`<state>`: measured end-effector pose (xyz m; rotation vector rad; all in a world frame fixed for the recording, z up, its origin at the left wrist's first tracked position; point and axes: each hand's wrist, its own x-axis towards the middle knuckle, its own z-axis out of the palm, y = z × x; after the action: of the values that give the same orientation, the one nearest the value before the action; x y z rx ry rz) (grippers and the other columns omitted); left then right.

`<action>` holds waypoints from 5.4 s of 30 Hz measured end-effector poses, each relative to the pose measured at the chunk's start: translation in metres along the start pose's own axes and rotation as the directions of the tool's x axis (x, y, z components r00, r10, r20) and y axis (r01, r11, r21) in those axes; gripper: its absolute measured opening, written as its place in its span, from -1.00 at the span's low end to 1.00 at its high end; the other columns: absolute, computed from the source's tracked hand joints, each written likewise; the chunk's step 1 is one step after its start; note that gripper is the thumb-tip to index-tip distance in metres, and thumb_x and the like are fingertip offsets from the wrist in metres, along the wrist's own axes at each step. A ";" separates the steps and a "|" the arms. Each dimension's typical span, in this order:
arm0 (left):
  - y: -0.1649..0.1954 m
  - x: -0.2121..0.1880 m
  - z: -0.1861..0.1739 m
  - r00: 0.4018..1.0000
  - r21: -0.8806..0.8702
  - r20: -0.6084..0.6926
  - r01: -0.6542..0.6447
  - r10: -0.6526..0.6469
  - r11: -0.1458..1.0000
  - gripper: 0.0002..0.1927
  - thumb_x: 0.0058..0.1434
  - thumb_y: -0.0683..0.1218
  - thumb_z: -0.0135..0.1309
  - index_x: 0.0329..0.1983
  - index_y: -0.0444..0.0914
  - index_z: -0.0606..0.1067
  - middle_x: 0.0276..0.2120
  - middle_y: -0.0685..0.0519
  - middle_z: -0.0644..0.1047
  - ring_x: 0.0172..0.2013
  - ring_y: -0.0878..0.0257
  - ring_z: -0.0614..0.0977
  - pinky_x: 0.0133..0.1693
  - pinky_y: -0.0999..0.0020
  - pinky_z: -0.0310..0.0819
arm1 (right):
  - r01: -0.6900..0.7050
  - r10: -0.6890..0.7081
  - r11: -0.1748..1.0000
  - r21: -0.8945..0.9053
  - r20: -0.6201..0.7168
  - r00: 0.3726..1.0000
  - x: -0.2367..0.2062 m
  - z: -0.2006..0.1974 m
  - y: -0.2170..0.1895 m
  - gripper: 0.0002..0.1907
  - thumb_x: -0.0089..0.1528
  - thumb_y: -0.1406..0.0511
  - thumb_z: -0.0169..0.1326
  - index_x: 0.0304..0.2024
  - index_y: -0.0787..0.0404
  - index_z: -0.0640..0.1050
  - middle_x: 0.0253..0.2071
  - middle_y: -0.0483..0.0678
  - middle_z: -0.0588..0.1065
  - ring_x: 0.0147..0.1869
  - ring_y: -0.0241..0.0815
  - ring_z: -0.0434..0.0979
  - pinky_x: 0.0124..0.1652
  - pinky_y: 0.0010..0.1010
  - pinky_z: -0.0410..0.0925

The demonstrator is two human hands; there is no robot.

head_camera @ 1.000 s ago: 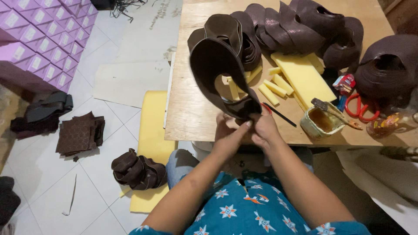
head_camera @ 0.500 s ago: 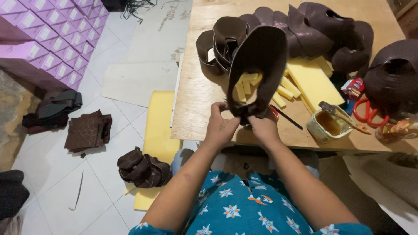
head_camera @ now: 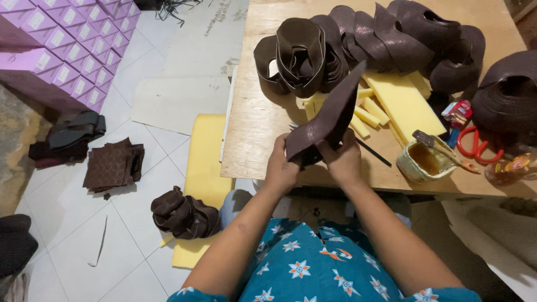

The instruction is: The person inserts yellow foam strips into the slots of brown sandal uppers and trims excess material with scissors. They repeat this process for multiple uppers, placing finished pieces on a nearby stack.

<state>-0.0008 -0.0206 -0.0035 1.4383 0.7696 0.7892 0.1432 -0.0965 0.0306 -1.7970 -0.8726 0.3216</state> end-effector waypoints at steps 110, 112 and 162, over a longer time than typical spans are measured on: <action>0.065 0.040 -0.063 0.969 -0.259 0.014 -0.236 0.249 0.936 -0.43 0.24 -0.38 -0.02 0.32 -0.33 0.20 -0.01 -0.15 0.50 -0.11 0.15 0.66 -0.07 0.19 0.67 | -0.607 0.139 0.746 0.274 0.828 0.544 -0.046 -0.022 -0.018 -0.54 0.29 -0.03 0.00 0.01 0.18 0.48 -0.40 -0.07 0.44 -0.40 -0.26 0.44 -0.39 -0.45 0.33; 0.070 0.039 -0.061 0.962 -0.281 0.017 -0.257 0.272 0.925 -0.29 0.18 -0.39 -0.03 0.39 -0.25 0.08 -0.01 -0.13 0.47 -0.14 0.17 0.64 -0.08 0.21 0.66 | -0.580 0.126 0.767 0.274 0.822 0.555 -0.045 -0.022 -0.024 -0.53 0.30 -0.03 -0.01 -0.01 0.20 0.48 -0.42 -0.07 0.44 -0.41 -0.27 0.45 -0.40 -0.46 0.32; 0.061 0.035 -0.059 0.979 -0.362 0.079 -0.150 0.190 0.920 -0.43 0.49 -0.14 -0.11 0.48 -0.10 -0.01 0.18 -0.15 0.39 0.00 0.11 0.61 0.02 0.15 0.65 | -0.604 0.158 0.735 0.309 0.788 0.595 -0.058 -0.011 -0.020 -0.50 0.29 0.03 0.06 0.08 0.26 0.50 -0.42 -0.07 0.46 -0.42 -0.25 0.45 -0.39 -0.43 0.36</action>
<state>-0.0318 0.0399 0.0585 1.2195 0.3921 0.9201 0.1013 -0.1413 0.0426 -1.2502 -0.7472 1.5321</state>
